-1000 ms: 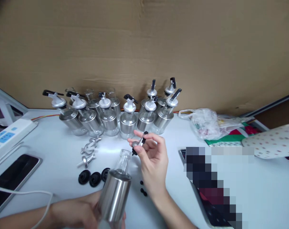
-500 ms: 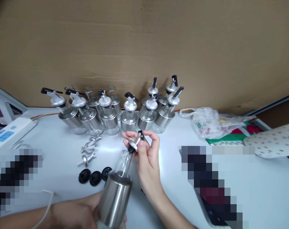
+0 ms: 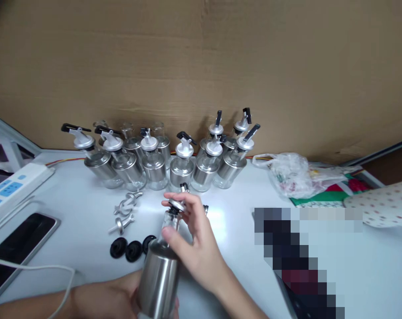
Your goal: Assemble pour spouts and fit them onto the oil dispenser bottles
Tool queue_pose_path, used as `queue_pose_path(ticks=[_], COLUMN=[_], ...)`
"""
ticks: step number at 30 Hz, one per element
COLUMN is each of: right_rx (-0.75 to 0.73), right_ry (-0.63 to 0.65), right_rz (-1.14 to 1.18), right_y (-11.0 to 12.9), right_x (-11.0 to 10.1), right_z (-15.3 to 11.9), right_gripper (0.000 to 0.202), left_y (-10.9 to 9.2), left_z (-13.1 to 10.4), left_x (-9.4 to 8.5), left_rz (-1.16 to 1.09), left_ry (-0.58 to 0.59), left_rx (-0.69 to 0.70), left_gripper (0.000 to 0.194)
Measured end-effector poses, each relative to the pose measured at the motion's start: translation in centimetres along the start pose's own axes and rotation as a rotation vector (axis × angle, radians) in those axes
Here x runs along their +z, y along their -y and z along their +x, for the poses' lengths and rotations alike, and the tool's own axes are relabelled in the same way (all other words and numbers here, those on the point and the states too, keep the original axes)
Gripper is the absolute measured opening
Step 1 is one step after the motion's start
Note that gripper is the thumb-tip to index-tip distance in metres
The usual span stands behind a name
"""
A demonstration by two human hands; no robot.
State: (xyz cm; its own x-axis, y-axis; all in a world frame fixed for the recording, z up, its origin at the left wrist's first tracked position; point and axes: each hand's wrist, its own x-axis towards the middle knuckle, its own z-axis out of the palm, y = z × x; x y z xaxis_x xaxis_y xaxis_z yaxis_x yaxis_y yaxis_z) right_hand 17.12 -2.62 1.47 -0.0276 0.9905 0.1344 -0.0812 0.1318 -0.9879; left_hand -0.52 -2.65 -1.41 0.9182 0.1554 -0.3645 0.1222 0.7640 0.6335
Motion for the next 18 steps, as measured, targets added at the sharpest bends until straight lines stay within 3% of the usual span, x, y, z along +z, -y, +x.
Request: queue_pose_path(ticks=[3,9,18], right_rx=[0.048,0.083,0.222], right_ry=[0.056,0.013,-0.088], right_rz=[-0.098,-0.295,-0.051], right_y=[0.11,-0.14,-0.09], right_x=[0.18,-0.08,-0.23], right_z=[-0.33,0.14,0.57], right_gripper=[0.048,0.037,0.049], left_y=[0.02,-0.13,0.09], left_z=[0.06,0.46,0.36], left_x=[0.03,0.25,0.12], left_rz=[-0.032,-0.227,-0.203], left_ry=[0.006,-0.032,-0.04], left_rx=[0.014,-0.066,-0.1], left_gripper=[0.042,0.042,0.044])
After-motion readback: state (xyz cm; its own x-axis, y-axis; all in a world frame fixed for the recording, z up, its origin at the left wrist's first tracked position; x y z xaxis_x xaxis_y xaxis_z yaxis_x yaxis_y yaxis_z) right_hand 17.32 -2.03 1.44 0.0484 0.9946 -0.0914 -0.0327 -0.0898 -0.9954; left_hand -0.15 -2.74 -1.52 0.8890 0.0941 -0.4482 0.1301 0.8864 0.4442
